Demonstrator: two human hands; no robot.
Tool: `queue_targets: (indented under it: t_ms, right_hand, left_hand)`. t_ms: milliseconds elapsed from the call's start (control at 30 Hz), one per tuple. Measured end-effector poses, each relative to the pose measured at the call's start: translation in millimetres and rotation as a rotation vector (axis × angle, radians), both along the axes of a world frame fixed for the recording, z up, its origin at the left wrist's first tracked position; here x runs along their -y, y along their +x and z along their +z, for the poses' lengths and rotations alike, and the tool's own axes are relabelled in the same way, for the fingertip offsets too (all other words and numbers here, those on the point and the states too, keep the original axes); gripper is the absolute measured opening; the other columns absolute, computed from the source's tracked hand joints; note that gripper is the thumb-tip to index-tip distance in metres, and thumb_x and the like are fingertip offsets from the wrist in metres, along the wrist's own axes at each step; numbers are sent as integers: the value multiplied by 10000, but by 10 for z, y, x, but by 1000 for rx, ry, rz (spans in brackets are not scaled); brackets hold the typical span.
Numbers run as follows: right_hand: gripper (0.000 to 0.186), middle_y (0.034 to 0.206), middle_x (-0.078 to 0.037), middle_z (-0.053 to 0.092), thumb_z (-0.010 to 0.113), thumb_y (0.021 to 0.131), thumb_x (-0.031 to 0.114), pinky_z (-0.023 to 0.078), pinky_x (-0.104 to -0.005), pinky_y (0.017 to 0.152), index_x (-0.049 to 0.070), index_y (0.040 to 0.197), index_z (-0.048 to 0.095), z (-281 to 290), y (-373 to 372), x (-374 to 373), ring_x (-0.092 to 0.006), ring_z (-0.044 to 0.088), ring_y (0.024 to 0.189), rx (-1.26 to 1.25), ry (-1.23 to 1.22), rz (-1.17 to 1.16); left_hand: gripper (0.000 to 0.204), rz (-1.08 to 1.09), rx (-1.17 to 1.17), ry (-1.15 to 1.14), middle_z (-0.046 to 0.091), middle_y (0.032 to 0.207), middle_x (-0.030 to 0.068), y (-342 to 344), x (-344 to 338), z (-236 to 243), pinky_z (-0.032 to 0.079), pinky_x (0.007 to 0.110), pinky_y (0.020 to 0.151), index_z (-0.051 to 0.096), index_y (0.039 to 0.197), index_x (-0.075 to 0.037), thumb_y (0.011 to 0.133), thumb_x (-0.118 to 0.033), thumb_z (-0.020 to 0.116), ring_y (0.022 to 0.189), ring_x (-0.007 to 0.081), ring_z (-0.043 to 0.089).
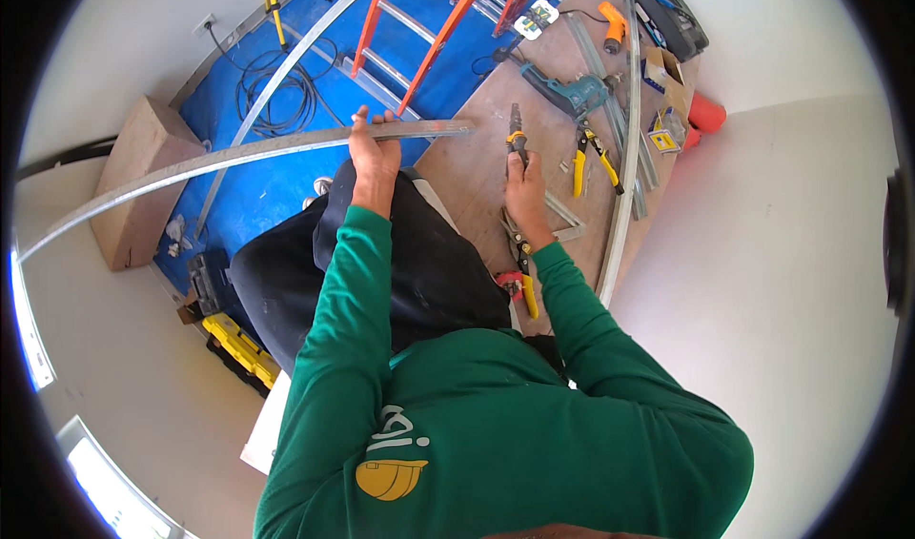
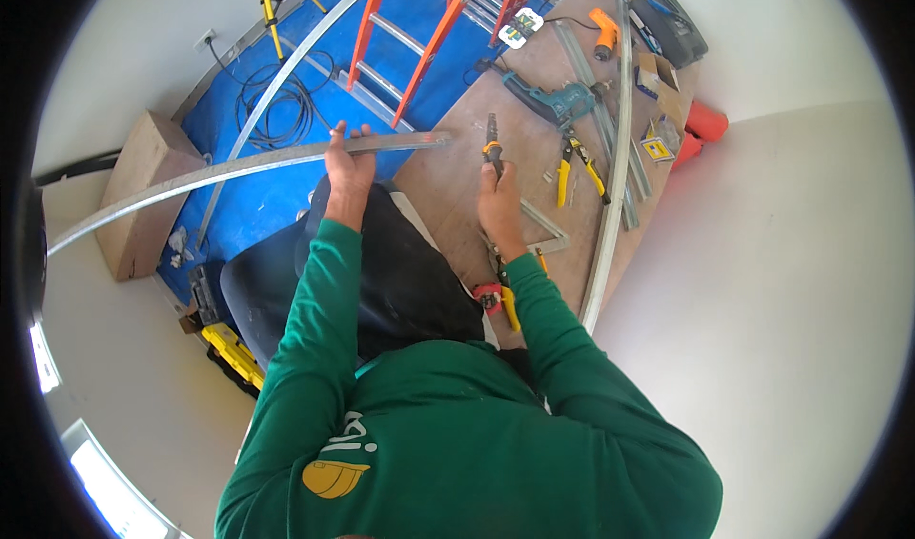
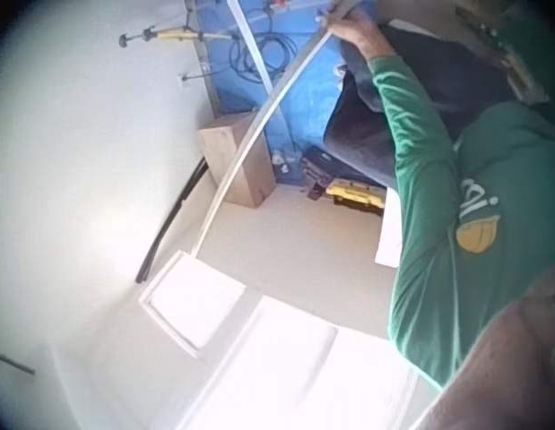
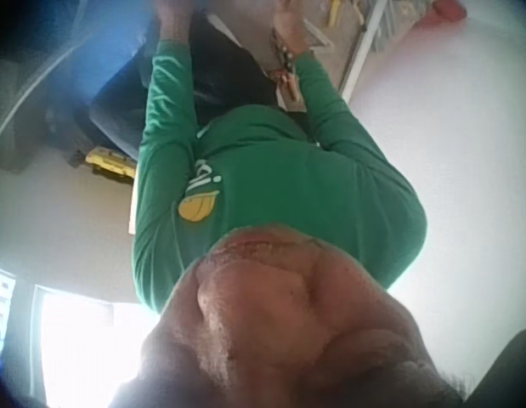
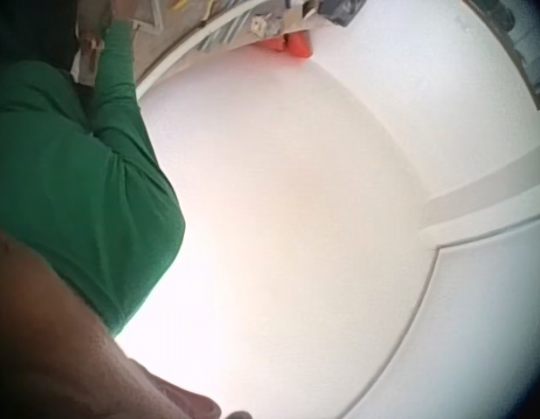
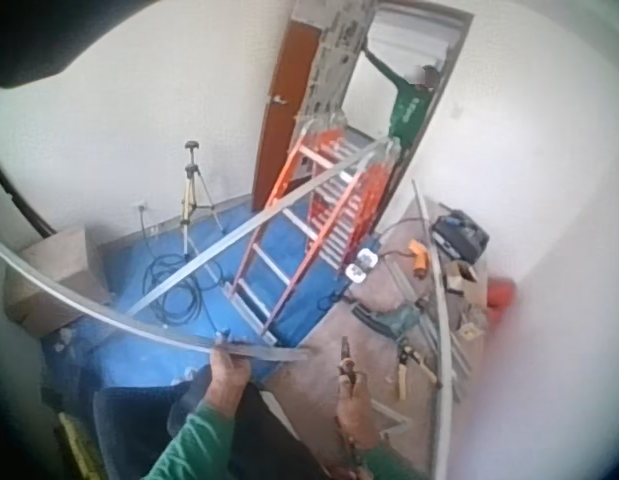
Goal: The person measures and marks metal strips with a tape measure and pencil, then cuts them to length using tin snips. The person sits on the floor during the task and places cut pieces aside.
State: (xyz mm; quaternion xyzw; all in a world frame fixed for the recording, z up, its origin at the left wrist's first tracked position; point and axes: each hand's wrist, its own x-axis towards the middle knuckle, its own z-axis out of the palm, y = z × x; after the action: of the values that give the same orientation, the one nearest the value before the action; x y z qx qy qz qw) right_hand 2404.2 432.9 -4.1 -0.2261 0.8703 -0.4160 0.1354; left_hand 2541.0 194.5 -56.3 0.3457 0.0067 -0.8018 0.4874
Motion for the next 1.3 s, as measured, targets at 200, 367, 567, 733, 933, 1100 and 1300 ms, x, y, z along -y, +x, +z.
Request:
queue_targets:
  t_ms: [200, 367, 567, 733, 933, 1100, 1300]
  right_hand:
    - [409, 898, -141, 709, 536, 1124, 379, 575, -394, 570, -1, 1275, 555, 301, -284, -199, -240, 708, 687, 350, -37, -6]
    - [420, 1095, -225, 703, 556, 1089, 290, 576, -544, 888, -47, 1340, 544, 299, -382, -174, -393, 704, 1004, -199, 390, 39]
    - [540, 1361, -273, 618, 640, 1050, 388, 524, -541, 986, -56, 1355, 603, 239, -469, -17, -523, 638, 1121, -689, 607, 285]
    - [504, 1178, -255, 702, 710, 1009, 424, 528, -491, 922, -50, 1179, 713, 151, -388, 325, -435, 667, 1058, -215, 188, 598]
    - [368, 906, -242, 702, 720, 1017, 354, 508, -496, 754, -11, 1005, 762, -15, -308, 460, -414, 690, 841, -100, 61, 543]
    - [319, 841, -208, 667, 744, 1015, 294, 489, -421, 692, -24, 983, 741, -102, -357, 419, -311, 636, 727, -300, -109, 607]
    - [269, 831, -36, 680, 783, 1007, 273, 493, -303, 702, 6, 1035, 766, -280, -395, 432, -93, 604, 754, 283, -112, 479]
  left_hand:
    - [888, 45, -19, 9, 451, 800, 38, -10, -106, 428, 519, 504, 900, 529, 1337, -33, 954, -834, 560, 772, 253, 506]
    - [807, 63, -99, 22, 382, 668, 16, 13, -139, 484, 492, 453, 810, 634, 1002, -53, 941, -855, 562, 651, 210, 444]
    - [826, 6, -115, -26, 387, 638, 14, 68, -142, 434, 493, 442, 836, 641, 923, -46, 947, -865, 531, 655, 220, 461]
    - [839, 1, -105, -12, 378, 638, 23, 48, -133, 450, 489, 452, 841, 634, 954, -36, 977, -859, 473, 671, 243, 481]
    - [858, -18, -73, 39, 382, 651, 19, 92, -161, 467, 498, 462, 904, 626, 973, -27, 988, -863, 437, 663, 221, 463]
    - [835, -22, -33, 17, 384, 664, 8, 72, -156, 446, 508, 456, 909, 636, 954, -35, 1009, -841, 424, 664, 202, 451]
    - [837, -30, -22, 25, 367, 673, 7, 89, -153, 423, 513, 473, 909, 622, 995, -26, 1009, -837, 418, 671, 201, 447]
